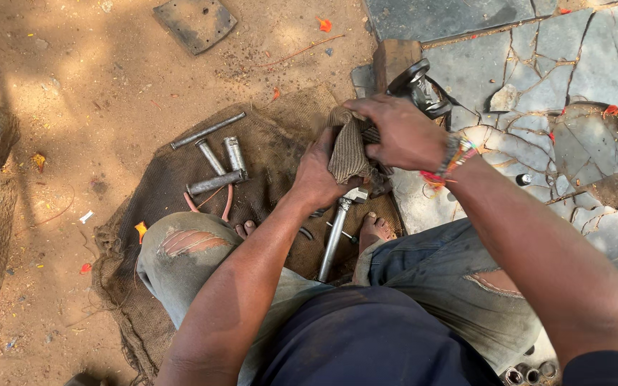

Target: The person sits on the ground and wipes various mechanical parts, including a gear and a cylindrical housing, using a cloth. The person handles the parts one at a time, rotating them to clean different surfaces.

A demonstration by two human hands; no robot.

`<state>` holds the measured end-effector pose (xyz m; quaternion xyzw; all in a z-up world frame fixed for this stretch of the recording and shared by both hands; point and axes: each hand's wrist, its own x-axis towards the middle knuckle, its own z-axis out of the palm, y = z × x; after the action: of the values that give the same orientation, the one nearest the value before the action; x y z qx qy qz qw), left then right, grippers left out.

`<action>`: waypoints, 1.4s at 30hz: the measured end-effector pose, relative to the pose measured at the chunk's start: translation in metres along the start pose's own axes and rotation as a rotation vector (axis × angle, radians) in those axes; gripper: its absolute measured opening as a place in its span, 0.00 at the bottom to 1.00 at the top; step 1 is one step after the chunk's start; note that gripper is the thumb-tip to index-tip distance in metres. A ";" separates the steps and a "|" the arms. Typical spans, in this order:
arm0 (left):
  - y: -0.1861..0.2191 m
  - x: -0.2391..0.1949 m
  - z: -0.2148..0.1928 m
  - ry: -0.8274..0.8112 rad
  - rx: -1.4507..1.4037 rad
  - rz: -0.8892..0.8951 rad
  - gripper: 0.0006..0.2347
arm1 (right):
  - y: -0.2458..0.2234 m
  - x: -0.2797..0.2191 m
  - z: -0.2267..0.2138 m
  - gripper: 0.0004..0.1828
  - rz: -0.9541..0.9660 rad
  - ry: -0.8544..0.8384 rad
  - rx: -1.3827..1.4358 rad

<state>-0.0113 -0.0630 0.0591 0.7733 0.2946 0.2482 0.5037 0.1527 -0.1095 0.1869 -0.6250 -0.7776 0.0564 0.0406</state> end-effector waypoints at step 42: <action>0.016 0.002 -0.011 -0.037 -0.077 -0.148 0.36 | 0.070 -0.023 -0.089 0.22 0.294 0.016 0.271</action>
<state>-0.0137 -0.0599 0.0781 0.7338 0.3319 0.2072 0.5553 0.2374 -0.1138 0.2654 -0.7210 -0.6629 0.1610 0.1218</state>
